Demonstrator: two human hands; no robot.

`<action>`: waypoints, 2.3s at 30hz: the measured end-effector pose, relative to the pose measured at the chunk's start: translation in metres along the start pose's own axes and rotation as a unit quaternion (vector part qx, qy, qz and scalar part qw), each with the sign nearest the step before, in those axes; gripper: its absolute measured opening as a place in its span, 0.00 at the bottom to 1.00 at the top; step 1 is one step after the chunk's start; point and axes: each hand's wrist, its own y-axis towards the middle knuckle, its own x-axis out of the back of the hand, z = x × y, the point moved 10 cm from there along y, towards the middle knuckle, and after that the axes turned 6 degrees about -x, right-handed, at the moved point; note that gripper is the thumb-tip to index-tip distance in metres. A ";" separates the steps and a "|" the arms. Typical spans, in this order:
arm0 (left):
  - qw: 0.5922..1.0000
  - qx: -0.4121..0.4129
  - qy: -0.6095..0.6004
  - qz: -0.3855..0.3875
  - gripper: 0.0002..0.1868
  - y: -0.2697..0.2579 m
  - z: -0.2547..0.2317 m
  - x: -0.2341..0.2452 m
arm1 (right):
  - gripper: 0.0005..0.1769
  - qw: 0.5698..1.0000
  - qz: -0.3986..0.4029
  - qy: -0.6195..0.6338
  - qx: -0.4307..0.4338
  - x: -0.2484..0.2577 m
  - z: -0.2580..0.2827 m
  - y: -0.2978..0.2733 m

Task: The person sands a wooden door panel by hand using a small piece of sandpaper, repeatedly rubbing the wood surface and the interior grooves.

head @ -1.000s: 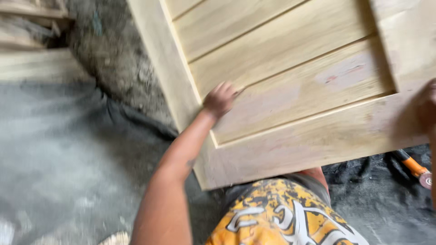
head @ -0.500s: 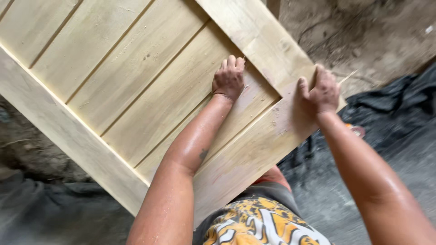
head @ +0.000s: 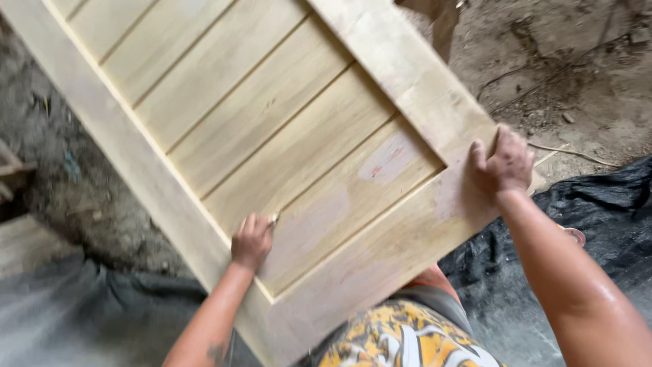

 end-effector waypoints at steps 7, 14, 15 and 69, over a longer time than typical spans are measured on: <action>0.993 -0.059 -0.100 -0.027 0.05 0.173 -0.116 -0.077 | 0.40 1.000 -0.006 0.000 0.008 -0.018 -0.018 0.010; 0.992 -0.052 -0.112 -0.035 0.06 0.295 -0.205 -0.104 | 0.40 0.999 0.025 0.013 -0.017 -0.024 -0.024 0.005; 0.994 -0.047 -0.100 -0.014 0.06 0.285 -0.197 -0.103 | 0.40 0.999 0.031 0.014 -0.026 -0.029 -0.026 0.001; 0.992 -0.107 -0.049 -0.034 0.03 0.270 -0.202 -0.106 | 0.33 0.999 0.012 0.019 0.030 -0.045 -0.046 0.000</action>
